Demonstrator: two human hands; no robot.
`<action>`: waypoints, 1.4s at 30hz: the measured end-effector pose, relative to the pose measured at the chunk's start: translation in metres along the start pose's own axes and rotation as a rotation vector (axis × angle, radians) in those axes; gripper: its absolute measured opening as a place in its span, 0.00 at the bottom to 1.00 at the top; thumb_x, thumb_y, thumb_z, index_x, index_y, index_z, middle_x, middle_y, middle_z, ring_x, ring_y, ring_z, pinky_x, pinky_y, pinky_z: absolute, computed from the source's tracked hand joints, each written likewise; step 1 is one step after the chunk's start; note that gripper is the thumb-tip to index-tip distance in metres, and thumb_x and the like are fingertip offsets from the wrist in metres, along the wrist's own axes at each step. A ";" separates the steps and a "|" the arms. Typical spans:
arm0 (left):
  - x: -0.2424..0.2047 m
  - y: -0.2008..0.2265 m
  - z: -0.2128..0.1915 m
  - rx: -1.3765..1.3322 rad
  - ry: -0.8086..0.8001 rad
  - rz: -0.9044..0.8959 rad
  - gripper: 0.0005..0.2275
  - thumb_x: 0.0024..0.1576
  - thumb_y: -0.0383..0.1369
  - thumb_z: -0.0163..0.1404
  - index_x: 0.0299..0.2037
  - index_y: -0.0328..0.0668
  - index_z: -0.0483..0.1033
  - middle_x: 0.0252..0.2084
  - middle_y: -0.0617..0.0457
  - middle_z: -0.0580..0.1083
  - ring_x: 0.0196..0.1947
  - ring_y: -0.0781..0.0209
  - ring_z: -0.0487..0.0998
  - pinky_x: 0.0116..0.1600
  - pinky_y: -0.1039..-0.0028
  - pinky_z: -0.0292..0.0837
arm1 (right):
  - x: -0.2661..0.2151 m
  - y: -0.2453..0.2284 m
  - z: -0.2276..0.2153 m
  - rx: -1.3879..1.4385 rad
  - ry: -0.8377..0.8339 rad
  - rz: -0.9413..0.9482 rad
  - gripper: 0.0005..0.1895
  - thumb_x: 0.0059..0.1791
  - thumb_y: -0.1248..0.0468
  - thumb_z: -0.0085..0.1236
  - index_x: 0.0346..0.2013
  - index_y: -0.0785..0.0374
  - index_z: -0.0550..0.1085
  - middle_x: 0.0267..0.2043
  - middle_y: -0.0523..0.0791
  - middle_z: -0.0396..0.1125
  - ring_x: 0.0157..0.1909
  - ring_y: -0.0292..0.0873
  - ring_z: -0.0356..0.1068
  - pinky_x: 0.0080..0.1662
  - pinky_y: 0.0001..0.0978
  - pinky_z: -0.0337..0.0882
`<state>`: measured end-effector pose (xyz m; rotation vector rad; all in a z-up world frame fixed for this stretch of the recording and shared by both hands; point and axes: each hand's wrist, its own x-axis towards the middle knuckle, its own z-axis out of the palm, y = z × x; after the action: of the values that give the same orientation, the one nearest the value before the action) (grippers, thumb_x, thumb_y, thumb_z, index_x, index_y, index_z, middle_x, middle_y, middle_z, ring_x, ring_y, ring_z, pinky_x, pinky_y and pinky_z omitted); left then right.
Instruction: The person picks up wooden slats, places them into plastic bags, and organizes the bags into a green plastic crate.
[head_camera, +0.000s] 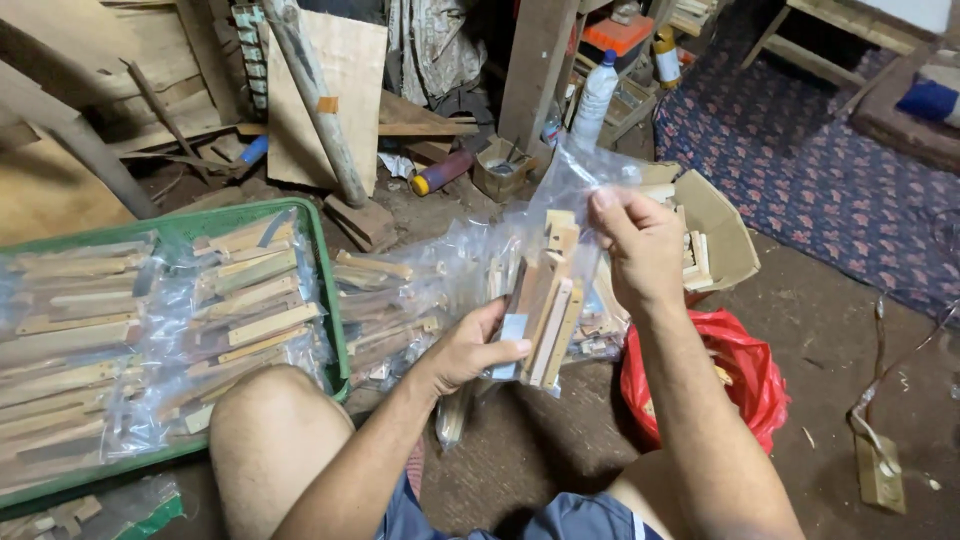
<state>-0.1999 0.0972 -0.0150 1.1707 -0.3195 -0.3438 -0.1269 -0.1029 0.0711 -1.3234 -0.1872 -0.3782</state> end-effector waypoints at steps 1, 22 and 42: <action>0.002 0.001 0.001 -0.003 0.003 0.000 0.20 0.50 0.27 0.64 0.54 0.39 0.78 0.42 0.54 0.80 0.41 0.68 0.77 0.48 0.76 0.76 | 0.003 -0.002 -0.001 -0.001 -0.003 0.002 0.06 0.55 0.62 0.62 0.39 0.62 0.79 0.27 0.39 0.67 0.29 0.25 0.63 0.33 0.13 0.64; 0.001 0.139 -0.057 0.103 0.530 0.606 0.16 0.51 0.34 0.67 0.47 0.39 0.81 0.36 0.48 0.82 0.35 0.63 0.85 0.43 0.75 0.83 | -0.068 0.104 0.062 -0.121 -0.862 0.439 0.13 0.40 0.72 0.73 0.35 0.68 0.77 0.26 0.49 0.75 0.30 0.40 0.75 0.34 0.38 0.78; -0.174 0.078 -0.368 0.379 1.453 -0.016 0.08 0.59 0.32 0.51 0.44 0.40 0.81 0.39 0.44 0.79 0.37 0.49 0.83 0.31 0.57 0.86 | -0.089 0.285 0.278 -0.093 -0.516 0.745 0.24 0.45 0.58 0.75 0.50 0.63 0.74 0.31 0.43 0.71 0.31 0.37 0.76 0.31 0.28 0.78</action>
<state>-0.1960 0.5060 -0.0848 1.5026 0.9300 0.6127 -0.0806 0.2365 -0.1508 -1.4606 -0.0931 0.5959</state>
